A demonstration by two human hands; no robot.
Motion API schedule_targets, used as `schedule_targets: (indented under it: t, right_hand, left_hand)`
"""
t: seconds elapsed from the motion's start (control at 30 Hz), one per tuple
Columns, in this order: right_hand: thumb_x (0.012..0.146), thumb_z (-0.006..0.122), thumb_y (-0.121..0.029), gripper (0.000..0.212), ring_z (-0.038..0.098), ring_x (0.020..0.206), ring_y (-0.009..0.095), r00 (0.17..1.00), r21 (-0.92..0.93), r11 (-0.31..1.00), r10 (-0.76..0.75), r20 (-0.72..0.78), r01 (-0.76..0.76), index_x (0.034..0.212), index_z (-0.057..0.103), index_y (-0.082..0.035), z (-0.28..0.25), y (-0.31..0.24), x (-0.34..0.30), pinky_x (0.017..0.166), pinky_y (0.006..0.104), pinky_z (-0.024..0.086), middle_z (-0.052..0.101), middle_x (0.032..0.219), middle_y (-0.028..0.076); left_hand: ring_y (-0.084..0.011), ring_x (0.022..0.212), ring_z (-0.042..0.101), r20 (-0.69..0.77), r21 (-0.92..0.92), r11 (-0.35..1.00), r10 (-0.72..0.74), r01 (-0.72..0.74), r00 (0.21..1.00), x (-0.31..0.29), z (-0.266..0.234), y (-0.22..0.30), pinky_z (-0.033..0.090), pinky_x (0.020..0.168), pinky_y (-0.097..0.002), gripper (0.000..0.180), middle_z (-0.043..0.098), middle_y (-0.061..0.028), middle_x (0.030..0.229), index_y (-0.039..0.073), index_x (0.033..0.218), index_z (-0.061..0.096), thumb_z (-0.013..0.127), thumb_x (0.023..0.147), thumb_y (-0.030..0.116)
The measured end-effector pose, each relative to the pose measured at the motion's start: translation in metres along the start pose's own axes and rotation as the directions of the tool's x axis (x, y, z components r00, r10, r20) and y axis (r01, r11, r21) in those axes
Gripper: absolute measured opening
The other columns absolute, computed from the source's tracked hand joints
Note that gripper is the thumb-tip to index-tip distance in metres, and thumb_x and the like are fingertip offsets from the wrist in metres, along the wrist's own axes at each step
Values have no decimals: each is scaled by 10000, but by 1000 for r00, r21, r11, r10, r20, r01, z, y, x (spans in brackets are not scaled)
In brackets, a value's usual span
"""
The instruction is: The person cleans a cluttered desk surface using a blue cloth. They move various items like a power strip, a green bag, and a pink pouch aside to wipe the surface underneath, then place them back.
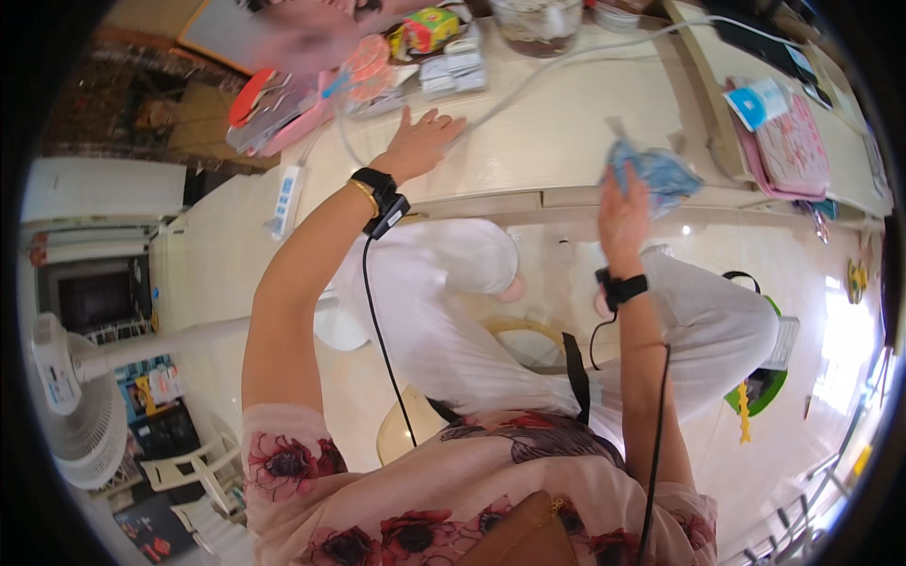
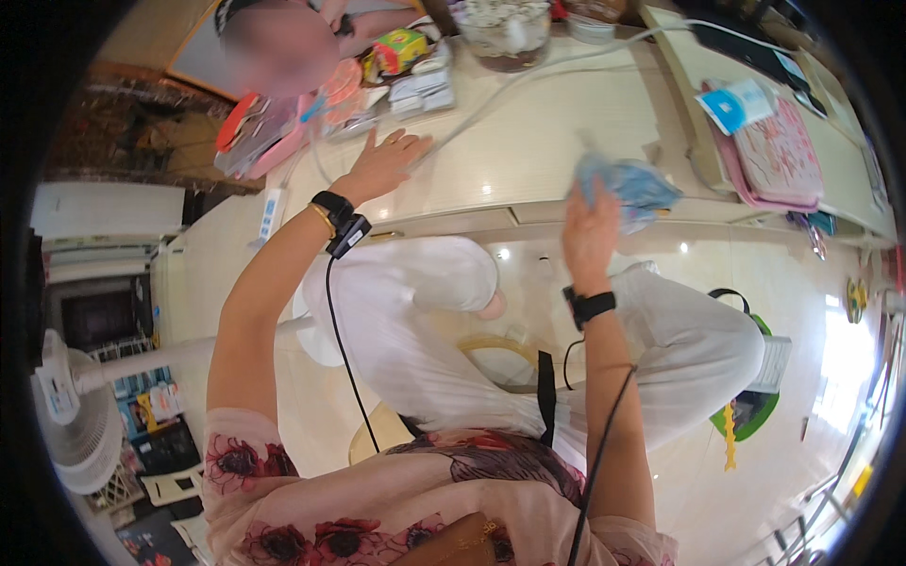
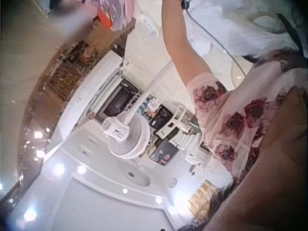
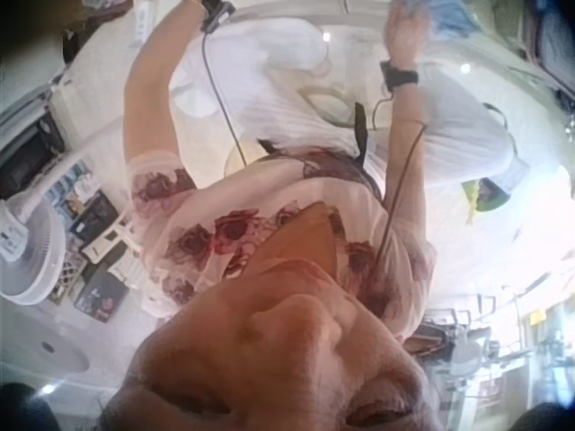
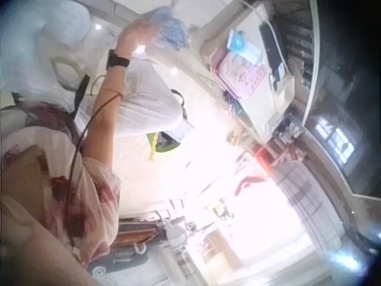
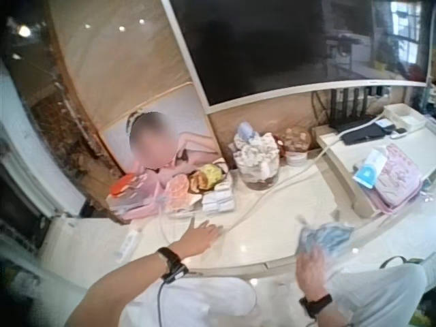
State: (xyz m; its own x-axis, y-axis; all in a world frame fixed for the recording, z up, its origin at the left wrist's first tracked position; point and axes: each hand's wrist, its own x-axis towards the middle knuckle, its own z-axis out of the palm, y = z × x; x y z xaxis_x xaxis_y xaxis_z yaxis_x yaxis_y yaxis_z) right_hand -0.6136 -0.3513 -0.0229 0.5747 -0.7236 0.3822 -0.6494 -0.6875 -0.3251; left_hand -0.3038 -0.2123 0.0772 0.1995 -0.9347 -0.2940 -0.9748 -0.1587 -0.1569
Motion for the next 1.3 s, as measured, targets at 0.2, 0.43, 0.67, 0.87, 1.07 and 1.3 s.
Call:
schedule_targets:
  t: [0.2, 0.43, 0.67, 0.87, 1.07, 1.3]
  right_hand:
    - [837, 525, -168, 298, 446, 1155, 362, 964, 541, 836, -211, 161, 93, 1086, 604, -24, 61, -165, -19, 1020, 478, 313, 501, 1245, 174]
    - [859, 496, -222, 361, 401, 1218, 317, 841, 409, 829, -495, 220, 381, 1197, 564, -114, 39, -150, 16, 1036, 444, 294, 447, 1322, 129]
    - [917, 415, -274, 435, 380, 1235, 379, 892, 107, 956, -292, 346, 272, 1334, 417, -151, 53, -73, 130, 1022, 493, 281, 318, 1416, 187]
    - [870, 462, -223, 389, 427, 1182, 374, 860, 105, 878, -479, 177, 468, 1239, 513, -111, 95, -75, 175, 990, 495, 318, 421, 1328, 182]
    - [879, 486, -246, 371, 461, 1154, 337, 978, 54, 998, -30, 207, 20, 1227, 523, -121, 49, 58, 171, 975, 452, 351, 468, 1295, 148]
    - [893, 485, -217, 376, 441, 1151, 373, 994, -126, 986, 109, 18, -106, 1264, 500, -155, 30, 87, 138, 956, 434, 380, 413, 1333, 178]
  left_hand:
    - [-339, 920, 572, -8, -164, 982, -101, 98, 995, 5, 28, -9, 473, 746, -463, 154, 607, -185, 924, 28, 903, 514, 512, 762, 91]
    - [-356, 803, 591, -484, -509, 855, -377, 96, 790, -16, -42, -43, 467, 699, -394, 190, 590, -193, 888, 62, 981, 509, 512, 791, 57]
    - [-217, 726, 581, -776, -568, 802, -449, -184, 442, -43, -90, -73, 458, 673, -308, 223, 605, -110, 864, 8, 1026, 545, 542, 804, -11]
    - [-333, 738, 581, -390, -661, 742, -215, -109, 895, -32, -75, -34, 458, 651, -380, 114, 602, -157, 830, 25, 902, 544, 541, 788, 18]
    - [-327, 762, 573, -344, -629, 745, -13, -220, 939, 22, -63, -10, 462, 643, -395, 195, 593, -147, 802, 27, 909, 571, 556, 856, 214]
    - [-449, 919, 563, 385, -861, -479, -401, 169, 831, 196, -83, 1, 502, 715, -567, 479, 459, -177, 1188, 106, 1283, 385, 500, 888, 352]
